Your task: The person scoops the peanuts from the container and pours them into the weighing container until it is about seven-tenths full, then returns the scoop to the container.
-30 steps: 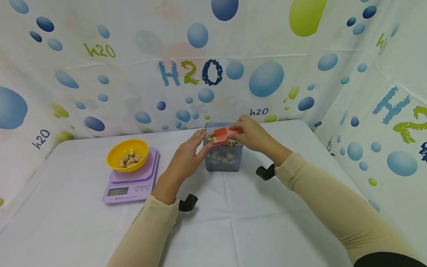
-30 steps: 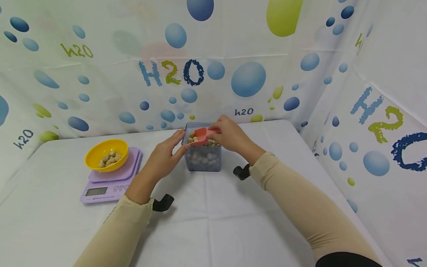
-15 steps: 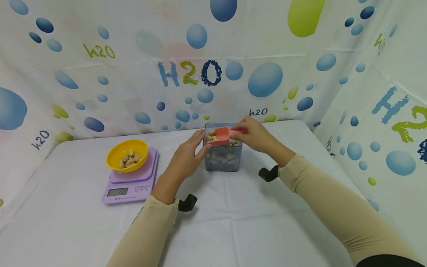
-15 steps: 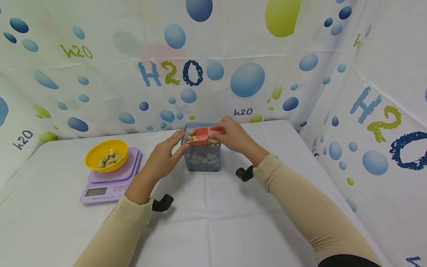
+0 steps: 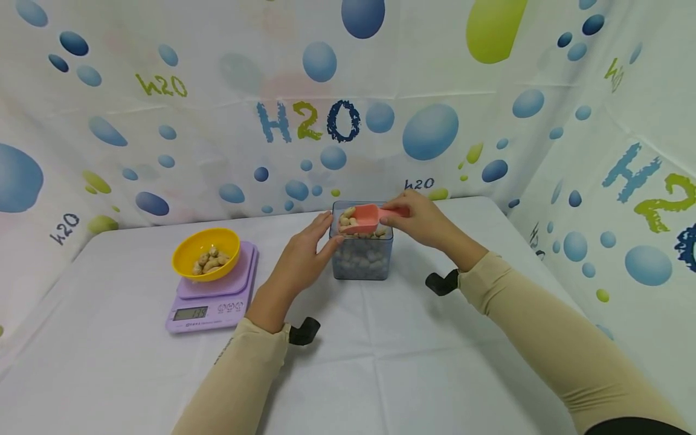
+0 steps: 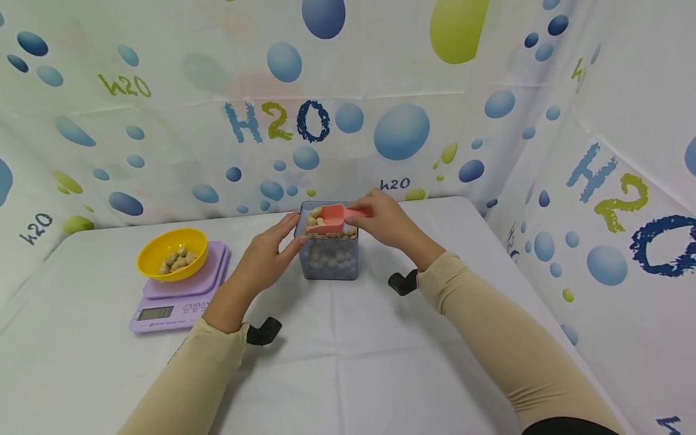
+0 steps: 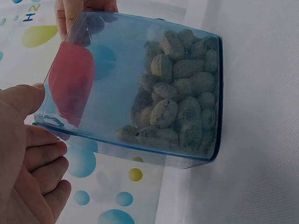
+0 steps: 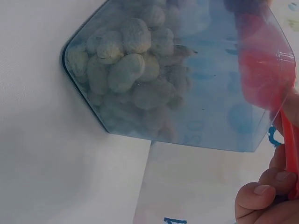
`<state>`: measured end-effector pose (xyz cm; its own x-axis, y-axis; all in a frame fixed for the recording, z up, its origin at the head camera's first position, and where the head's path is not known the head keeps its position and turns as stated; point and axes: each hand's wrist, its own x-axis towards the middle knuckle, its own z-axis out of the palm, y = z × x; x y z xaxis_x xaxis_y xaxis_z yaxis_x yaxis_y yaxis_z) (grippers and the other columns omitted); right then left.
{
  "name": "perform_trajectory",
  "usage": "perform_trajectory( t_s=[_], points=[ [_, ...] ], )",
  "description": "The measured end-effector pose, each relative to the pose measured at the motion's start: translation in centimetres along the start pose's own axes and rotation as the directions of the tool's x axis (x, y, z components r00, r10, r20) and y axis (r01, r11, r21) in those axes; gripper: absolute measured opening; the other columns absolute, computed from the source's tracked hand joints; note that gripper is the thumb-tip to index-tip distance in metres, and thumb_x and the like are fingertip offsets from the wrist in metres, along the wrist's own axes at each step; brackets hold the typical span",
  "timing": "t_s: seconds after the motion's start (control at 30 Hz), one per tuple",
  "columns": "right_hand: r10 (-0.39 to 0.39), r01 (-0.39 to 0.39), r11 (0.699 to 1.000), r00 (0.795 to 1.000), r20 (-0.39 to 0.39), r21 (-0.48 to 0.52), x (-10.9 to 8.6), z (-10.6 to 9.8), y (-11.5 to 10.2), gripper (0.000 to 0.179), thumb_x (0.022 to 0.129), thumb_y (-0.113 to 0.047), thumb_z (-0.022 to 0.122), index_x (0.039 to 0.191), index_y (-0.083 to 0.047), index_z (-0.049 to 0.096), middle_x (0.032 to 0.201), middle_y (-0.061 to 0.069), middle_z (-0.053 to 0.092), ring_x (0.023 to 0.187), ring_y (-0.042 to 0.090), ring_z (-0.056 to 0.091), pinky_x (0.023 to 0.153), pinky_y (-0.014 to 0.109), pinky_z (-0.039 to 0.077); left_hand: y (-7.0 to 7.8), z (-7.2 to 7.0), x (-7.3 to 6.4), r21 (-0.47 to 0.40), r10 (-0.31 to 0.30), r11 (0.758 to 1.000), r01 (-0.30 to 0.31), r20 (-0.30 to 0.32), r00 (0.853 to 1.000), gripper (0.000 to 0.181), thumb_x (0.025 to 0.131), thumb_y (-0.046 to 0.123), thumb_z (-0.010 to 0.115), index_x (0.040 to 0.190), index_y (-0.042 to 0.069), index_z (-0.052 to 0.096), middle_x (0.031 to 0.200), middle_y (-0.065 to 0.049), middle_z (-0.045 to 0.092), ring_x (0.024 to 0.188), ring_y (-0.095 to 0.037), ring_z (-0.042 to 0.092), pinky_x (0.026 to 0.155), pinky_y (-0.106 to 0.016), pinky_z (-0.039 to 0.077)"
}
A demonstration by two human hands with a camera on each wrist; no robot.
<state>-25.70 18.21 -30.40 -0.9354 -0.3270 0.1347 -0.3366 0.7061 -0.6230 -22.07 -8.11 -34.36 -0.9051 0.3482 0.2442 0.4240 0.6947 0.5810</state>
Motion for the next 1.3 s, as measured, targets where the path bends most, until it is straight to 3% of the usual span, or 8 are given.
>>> perform_trajectory(
  t_s=[0.37, 0.47, 0.87, 1.3],
  points=[
    [-0.032, 0.032, 0.999, 0.999, -0.003, 0.025, 0.4, -0.3, -0.7, 0.041, 0.093, -0.038, 0.068, 0.125, -0.013, 0.069, 0.108, 0.007, 0.058, 0.098, 0.025, 0.051, 0.08, 0.04, 0.049, -0.7, -0.9, -0.6, -0.027, -0.01, 1.0, 0.009, -0.016, 1.0, 0.063, 0.102, 0.047, 0.047, 0.155, 0.015, 0.032, 0.162, -0.003, 0.028, 0.149, -0.022, 0.027, 0.119, -0.045, 0.029],
    [-0.046, 0.046, 0.998, 0.999, -0.007, 0.033, 0.6, -0.6, -1.1, 0.041, 0.093, -0.037, 0.068, 0.125, -0.013, 0.069, 0.109, 0.008, 0.06, 0.105, 0.028, 0.052, 0.084, 0.043, 0.049, -0.9, -1.4, -0.8, -0.03, -0.02, 0.999, 0.019, -0.023, 1.0, 0.064, 0.102, 0.047, 0.048, 0.155, 0.016, 0.032, 0.162, -0.003, 0.028, 0.149, -0.021, 0.027, 0.119, -0.045, 0.029],
    [-0.064, 0.065, 0.997, 0.998, -0.016, 0.039, 1.7, -0.5, -4.0, 0.038, 0.093, -0.037, 0.068, 0.123, -0.014, 0.07, 0.108, 0.006, 0.059, 0.098, 0.023, 0.05, 0.08, 0.038, 0.047, -2.6, -4.7, -2.0, 0.024, -0.063, 0.998, 0.065, -0.078, 0.995, 0.066, 0.1, 0.052, 0.047, 0.155, 0.017, 0.033, 0.16, -0.004, 0.031, 0.148, -0.025, 0.03, 0.118, -0.049, 0.031],
    [-0.093, 0.092, 0.989, 0.996, 0.01, 0.12, 3.0, 1.9, -6.5, 0.036, 0.093, -0.036, 0.068, 0.122, -0.014, 0.071, 0.103, 0.004, 0.056, 0.098, 0.022, 0.049, 0.078, 0.036, 0.047, -4.2, -7.4, -3.9, 0.045, -0.125, 0.99, 0.13, -0.09, 0.988, 0.067, 0.101, 0.051, 0.046, 0.156, 0.017, 0.03, 0.162, -0.004, 0.028, 0.149, -0.029, 0.027, 0.119, -0.052, 0.027]
  ],
)
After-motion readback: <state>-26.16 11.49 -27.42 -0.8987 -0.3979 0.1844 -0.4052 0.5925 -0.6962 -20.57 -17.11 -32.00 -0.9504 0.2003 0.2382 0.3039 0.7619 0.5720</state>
